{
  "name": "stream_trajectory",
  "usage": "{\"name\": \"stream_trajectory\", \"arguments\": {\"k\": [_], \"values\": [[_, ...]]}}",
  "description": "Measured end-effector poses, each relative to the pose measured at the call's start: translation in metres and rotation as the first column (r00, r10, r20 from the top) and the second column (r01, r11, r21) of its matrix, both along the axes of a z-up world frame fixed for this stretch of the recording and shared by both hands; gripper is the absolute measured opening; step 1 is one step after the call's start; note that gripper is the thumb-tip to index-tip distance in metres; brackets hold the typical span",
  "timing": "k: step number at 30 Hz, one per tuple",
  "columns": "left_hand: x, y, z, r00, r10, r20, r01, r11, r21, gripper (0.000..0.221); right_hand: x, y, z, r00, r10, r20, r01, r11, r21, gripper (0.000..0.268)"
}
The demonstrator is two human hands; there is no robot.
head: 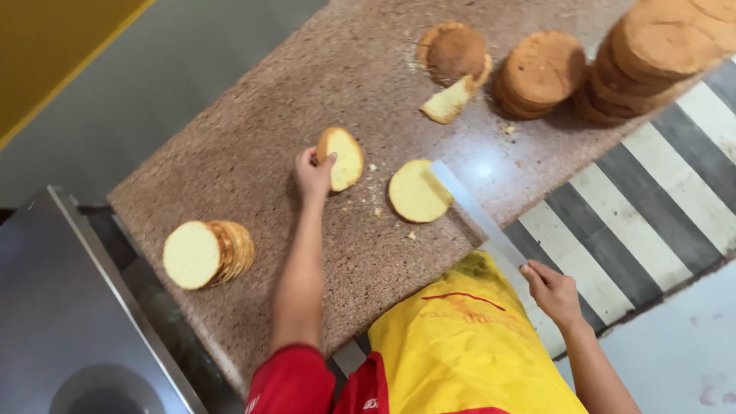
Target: The person slices round cakes horizontally into two layers using a long serrated knife on a countertop. They trim the top crust, separate the layers, and stack the cut pieces on the left side of the counter.
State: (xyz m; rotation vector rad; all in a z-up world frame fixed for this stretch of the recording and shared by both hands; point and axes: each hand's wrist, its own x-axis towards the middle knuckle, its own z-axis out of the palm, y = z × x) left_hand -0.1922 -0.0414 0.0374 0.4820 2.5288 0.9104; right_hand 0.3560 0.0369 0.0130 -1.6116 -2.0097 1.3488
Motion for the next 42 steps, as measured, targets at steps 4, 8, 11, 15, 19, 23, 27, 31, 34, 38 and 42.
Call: {"name": "stream_trajectory", "arguments": {"k": [4,8,11,15,19,23,27,31,34,38,42], "values": [[0.122,0.008,0.054,0.965,-0.234,-0.118,0.260,0.914,0.312,0.025,-0.005,0.005,0.023,0.982,-0.178,0.061,0.183,0.979,-0.086,0.037],[0.189,0.015,-0.015,0.548,-0.643,-0.534,0.762,0.648,0.002,0.023,-0.014,0.012,0.024,0.976,-0.215,0.028,0.216,0.948,-0.233,0.043],[0.209,0.021,-0.028,0.589,-0.655,-0.474,0.737,0.676,-0.018,0.033,-0.017,0.018,0.025,0.990,-0.133,0.034,0.138,0.949,-0.284,0.053],[0.212,0.025,-0.022,0.637,-0.686,-0.353,0.708,0.701,-0.085,0.053,-0.015,0.023,0.016,0.999,0.003,0.034,0.009,0.936,-0.351,0.051],[0.195,0.042,0.001,0.856,-0.486,-0.174,0.474,0.874,-0.111,0.066,-0.004,0.036,0.007,1.000,0.003,0.031,0.012,0.882,-0.471,0.040],[0.159,0.056,-0.059,0.982,-0.171,-0.081,0.153,0.969,-0.192,0.089,0.002,0.044,0.002,0.935,0.355,-0.008,-0.327,0.852,-0.410,0.042],[0.140,0.061,-0.041,0.949,-0.107,0.295,0.168,0.967,-0.191,0.082,-0.009,0.051,0.019,0.916,0.395,0.074,-0.326,0.839,-0.436,0.045],[0.154,0.045,-0.057,0.975,-0.210,0.075,0.214,0.976,-0.048,0.074,-0.017,0.043,0.017,0.919,0.376,0.120,-0.298,0.860,-0.414,0.042],[0.168,0.012,-0.043,0.967,-0.239,0.089,0.230,0.968,0.105,0.071,-0.018,0.026,0.000,0.934,0.357,0.012,-0.348,0.917,-0.197,0.033],[0.140,-0.060,-0.025,0.922,-0.018,0.387,-0.226,0.786,0.576,0.068,-0.050,0.008,-0.008,0.894,0.444,0.053,-0.417,0.785,0.458,0.019],[0.068,-0.168,0.059,0.822,0.260,0.507,-0.569,0.350,0.744,0.077,-0.124,-0.017,0.012,0.728,0.682,0.069,-0.632,0.629,0.452,0.036]]}}
